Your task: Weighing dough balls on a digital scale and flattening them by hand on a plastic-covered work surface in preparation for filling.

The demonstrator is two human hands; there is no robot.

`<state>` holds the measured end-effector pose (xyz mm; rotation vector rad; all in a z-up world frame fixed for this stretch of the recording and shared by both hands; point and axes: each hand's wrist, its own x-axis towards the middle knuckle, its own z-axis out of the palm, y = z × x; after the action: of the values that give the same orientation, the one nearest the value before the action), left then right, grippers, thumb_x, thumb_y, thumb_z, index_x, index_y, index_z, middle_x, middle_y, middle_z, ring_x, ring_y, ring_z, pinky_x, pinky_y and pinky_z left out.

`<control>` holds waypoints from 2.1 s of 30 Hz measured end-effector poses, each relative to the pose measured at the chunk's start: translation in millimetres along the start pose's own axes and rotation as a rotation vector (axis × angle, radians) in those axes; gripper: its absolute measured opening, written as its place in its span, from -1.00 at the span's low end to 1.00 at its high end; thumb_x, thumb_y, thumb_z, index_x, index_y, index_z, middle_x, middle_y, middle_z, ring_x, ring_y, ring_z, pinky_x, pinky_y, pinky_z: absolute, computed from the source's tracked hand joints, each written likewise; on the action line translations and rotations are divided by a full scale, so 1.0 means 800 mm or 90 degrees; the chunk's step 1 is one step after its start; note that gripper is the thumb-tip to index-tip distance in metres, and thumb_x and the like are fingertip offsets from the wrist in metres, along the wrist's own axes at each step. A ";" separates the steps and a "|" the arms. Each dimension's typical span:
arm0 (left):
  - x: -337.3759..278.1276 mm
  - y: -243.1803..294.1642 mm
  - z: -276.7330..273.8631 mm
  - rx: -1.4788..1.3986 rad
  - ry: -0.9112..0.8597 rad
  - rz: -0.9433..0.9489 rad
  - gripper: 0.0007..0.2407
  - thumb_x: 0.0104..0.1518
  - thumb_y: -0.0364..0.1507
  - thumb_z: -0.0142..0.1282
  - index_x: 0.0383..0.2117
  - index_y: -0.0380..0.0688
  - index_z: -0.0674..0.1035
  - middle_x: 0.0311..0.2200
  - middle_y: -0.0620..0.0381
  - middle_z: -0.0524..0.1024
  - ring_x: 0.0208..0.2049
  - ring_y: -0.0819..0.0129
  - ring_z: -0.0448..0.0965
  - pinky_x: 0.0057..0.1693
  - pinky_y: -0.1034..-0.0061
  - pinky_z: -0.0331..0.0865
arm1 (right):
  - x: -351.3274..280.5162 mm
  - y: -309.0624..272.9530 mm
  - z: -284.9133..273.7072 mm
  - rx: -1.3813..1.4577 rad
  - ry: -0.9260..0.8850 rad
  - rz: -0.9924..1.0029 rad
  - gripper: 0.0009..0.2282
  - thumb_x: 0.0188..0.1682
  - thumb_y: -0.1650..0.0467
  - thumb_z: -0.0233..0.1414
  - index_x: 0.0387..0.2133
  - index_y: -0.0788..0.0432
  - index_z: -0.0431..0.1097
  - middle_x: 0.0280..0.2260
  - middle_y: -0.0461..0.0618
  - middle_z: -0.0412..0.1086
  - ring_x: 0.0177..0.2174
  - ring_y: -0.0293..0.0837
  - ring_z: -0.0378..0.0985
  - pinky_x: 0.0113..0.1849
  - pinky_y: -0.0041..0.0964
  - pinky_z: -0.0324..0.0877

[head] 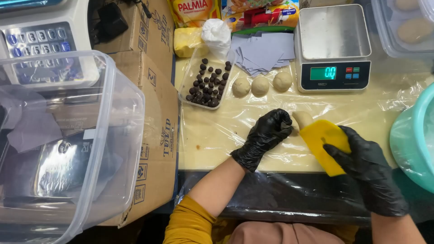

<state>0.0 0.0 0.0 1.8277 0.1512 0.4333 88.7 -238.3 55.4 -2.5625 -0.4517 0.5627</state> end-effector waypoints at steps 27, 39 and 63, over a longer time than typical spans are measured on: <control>0.018 -0.036 0.001 -0.165 0.186 0.073 -0.79 0.06 -0.45 0.27 -0.16 0.08 0.64 -0.30 0.17 0.59 -0.25 0.08 0.66 -0.19 0.40 0.55 | 0.130 0.010 0.075 -0.145 -0.023 -0.384 -0.46 -0.22 0.15 0.26 0.11 -0.21 0.41 0.02 -0.07 0.38 0.05 0.16 0.47 -0.02 0.07 0.52; 0.015 -0.018 0.001 -0.178 0.149 0.125 -0.80 0.14 -0.62 0.05 -0.13 -0.10 0.53 -0.17 0.07 0.46 -0.15 0.24 0.62 0.01 0.44 0.61 | 0.156 -0.081 -0.049 0.320 0.241 -0.544 -0.63 0.02 0.58 0.24 0.11 0.38 0.39 0.02 0.22 0.45 0.01 0.03 0.53 0.05 -0.18 0.51; 0.015 -0.010 -0.006 -0.125 0.136 0.098 -0.67 0.22 -0.49 0.07 0.13 -0.05 0.49 0.05 0.13 0.50 0.04 0.28 0.53 0.21 0.41 0.44 | 0.197 -0.104 -0.027 0.225 0.076 -0.473 -0.56 -0.13 0.69 0.03 0.02 0.14 0.52 -0.13 -0.03 0.54 -0.19 -0.20 0.59 -0.13 -0.34 0.51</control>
<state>10.0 10.7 -3.9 1.6028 0.1102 0.7265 217.0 -113.6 67.3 -1.8870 -1.0812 0.1870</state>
